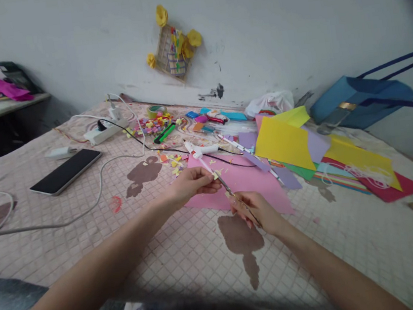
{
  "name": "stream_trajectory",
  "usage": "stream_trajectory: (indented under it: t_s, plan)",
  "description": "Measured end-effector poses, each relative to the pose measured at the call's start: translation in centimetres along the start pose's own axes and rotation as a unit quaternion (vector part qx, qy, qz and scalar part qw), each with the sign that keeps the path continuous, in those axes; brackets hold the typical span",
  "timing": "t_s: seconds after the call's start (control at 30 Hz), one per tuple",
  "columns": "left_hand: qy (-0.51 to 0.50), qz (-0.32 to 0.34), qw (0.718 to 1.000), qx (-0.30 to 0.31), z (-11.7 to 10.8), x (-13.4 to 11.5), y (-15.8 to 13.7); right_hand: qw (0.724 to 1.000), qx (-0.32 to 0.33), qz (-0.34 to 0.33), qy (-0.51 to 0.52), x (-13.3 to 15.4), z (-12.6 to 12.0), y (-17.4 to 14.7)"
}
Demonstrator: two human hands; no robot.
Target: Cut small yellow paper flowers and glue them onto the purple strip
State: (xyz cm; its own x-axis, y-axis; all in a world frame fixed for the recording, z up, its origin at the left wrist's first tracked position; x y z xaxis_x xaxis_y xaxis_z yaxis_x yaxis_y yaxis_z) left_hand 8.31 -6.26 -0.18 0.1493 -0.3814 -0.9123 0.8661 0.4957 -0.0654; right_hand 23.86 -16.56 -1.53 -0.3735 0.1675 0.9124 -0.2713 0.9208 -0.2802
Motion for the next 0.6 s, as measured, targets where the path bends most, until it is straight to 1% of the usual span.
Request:
stream_trajectory:
  t_s: [0.37, 0.6]
  plan:
    - [0.003, 0.002, 1.000, 0.008, -0.18, 0.04, -0.02, 1.000, -0.001, -0.008, 0.009, -0.20, 0.05, 0.07]
    - [0.010, -0.001, 1.000, 0.013, -0.25, -0.06, -0.06, 1.000, -0.002, -0.018, -0.013, -0.35, -0.12, 0.10]
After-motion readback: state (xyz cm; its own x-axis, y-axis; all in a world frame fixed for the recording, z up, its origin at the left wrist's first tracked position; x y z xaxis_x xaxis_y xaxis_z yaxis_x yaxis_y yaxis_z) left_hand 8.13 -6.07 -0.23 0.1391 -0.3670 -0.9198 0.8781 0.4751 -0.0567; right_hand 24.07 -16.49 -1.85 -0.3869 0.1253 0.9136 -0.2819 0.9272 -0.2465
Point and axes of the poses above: each hand's wrist, its own y-axis towards the middle knuckle, its own z-axis out of the palm, x = y × z, the point moved 2 cm from there along y, towards the middle knuckle, and after that the axes turned 15 degrees about x, right-handed, at the moved point
